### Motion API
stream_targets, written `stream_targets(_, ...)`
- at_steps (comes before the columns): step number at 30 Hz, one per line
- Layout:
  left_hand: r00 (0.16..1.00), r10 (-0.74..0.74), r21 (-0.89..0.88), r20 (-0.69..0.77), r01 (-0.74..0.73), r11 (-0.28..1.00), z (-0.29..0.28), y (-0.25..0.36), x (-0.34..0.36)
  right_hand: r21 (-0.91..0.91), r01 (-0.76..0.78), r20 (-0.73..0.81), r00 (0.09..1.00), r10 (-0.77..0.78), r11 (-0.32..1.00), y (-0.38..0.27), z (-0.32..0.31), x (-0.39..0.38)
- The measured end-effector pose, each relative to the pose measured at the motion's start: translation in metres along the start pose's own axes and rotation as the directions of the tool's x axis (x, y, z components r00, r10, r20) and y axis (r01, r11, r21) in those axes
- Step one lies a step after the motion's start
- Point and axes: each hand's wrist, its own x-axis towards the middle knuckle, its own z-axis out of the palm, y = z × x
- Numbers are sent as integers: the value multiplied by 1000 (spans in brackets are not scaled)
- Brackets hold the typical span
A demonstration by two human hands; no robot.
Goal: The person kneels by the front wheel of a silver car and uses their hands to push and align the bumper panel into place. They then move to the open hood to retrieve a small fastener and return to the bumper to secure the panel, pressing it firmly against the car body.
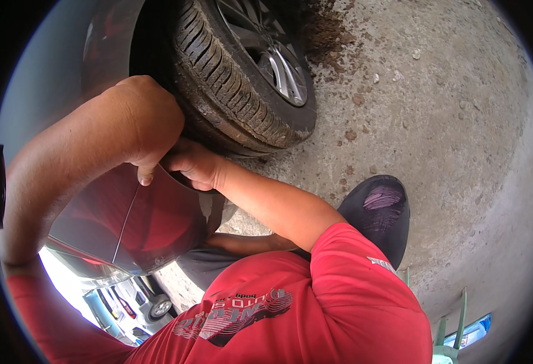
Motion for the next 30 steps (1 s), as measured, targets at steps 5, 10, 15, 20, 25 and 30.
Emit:
stream_targets(5, 1000, 8, 2, 16, -8, 1000, -2, -1, 4, 7, -9, 0, 1000, 9, 1000, 4, -4, 1)
stream_targets(10, 998, 39, 7, 57, -40, 999, 6, -1, 16, 33, -14, -24, 1000, 15, 999, 1, -1, -2)
stream_targets(15, 995, 61, 0, 78, -61, 998, 11, -7, 23, 46, -52, 9, 999, 52, 998, -5, -1, -6)
stream_targets(20, 992, 72, -20, 102, -70, 997, 15, -9, 32, -27, -50, -25, 998, 50, 998, -12, 2, -6)
stream_targets(25, 991, 72, -48, 116, -67, 997, 22, -12, 43, -108, 64, -59, 996, -71, 992, -16, 13, -9)
stream_targets(30, 998, 57, -84, 20, -55, 995, 18, -21, 48, -673, 230, -124, 902, -414, 703, -11, 12, -7)
